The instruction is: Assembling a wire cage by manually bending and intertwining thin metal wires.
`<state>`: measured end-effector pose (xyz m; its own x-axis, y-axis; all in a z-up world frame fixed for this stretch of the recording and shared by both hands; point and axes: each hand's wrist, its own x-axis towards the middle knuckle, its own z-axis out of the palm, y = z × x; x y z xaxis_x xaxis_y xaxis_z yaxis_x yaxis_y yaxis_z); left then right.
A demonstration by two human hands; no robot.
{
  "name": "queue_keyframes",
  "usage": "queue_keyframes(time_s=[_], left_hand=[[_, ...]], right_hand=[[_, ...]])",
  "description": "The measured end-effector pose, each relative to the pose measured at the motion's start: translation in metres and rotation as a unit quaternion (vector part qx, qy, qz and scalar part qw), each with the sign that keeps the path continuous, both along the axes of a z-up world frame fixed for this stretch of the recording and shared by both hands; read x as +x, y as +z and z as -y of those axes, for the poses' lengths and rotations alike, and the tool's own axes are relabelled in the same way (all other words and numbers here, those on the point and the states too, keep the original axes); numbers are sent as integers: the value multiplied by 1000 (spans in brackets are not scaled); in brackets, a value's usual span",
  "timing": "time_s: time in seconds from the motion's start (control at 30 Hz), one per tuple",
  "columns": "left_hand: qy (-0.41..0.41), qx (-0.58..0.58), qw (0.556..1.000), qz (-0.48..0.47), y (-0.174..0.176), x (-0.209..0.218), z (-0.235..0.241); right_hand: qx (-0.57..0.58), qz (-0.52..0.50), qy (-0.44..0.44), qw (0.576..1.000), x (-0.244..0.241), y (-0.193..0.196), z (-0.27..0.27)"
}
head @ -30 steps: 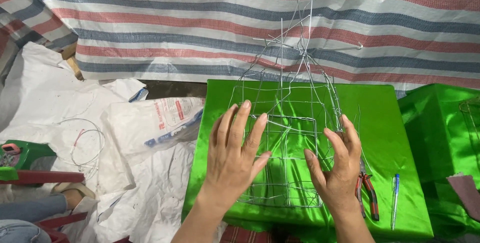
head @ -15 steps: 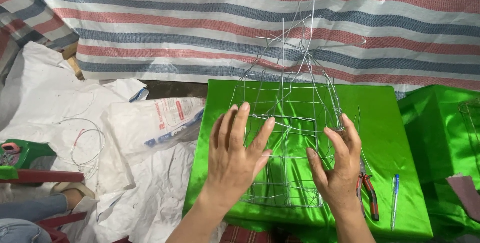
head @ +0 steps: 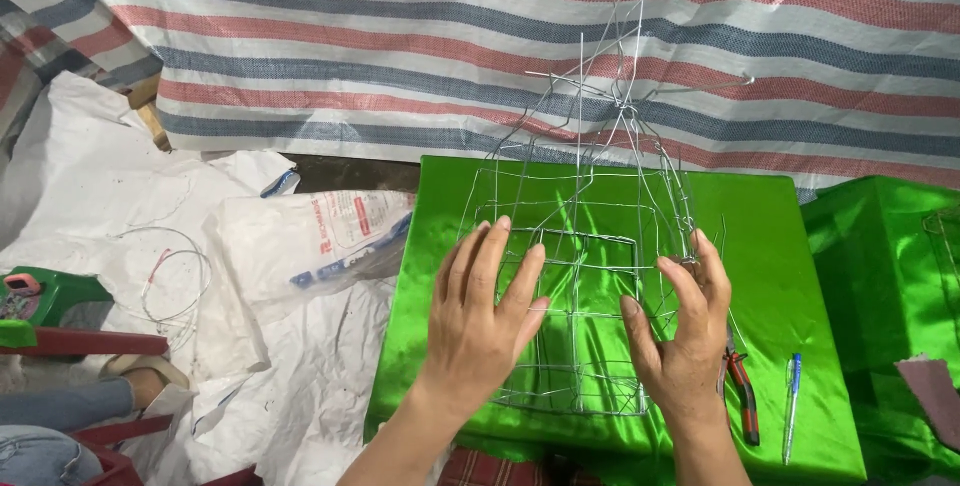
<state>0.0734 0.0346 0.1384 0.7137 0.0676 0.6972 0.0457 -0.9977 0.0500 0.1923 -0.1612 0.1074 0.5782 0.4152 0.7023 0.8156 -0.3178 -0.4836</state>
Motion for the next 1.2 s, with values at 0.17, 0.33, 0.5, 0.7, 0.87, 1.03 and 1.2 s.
queue_keyframes(time_s=[0.17, 0.33, 0.5, 0.7, 0.87, 1.03, 1.2], left_hand=[[-11, -33, 999, 20, -7, -3, 6], [-17, -54, 998, 41, -9, -5, 12], [-19, -79, 996, 45, -22, -5, 15], [-31, -107, 992, 58, -21, -6, 17], [-40, -124, 989, 65, -27, -6, 17], [-43, -130, 988, 68, -25, -9, 18], [-42, -129, 986, 93, -27, -10, 17]], right_hand=[[7, 5, -2, 1000, -1, -3, 0], [14, -1, -2, 1000, -4, -5, 0], [19, 16, -6, 1000, -3, -11, 2], [18, 24, -3, 1000, -6, -9, 3], [23, 21, -4, 999, -6, -13, 5], [29, 27, -4, 999, -6, -17, 6], [40, 40, 20, 998, -8, -13, 5]])
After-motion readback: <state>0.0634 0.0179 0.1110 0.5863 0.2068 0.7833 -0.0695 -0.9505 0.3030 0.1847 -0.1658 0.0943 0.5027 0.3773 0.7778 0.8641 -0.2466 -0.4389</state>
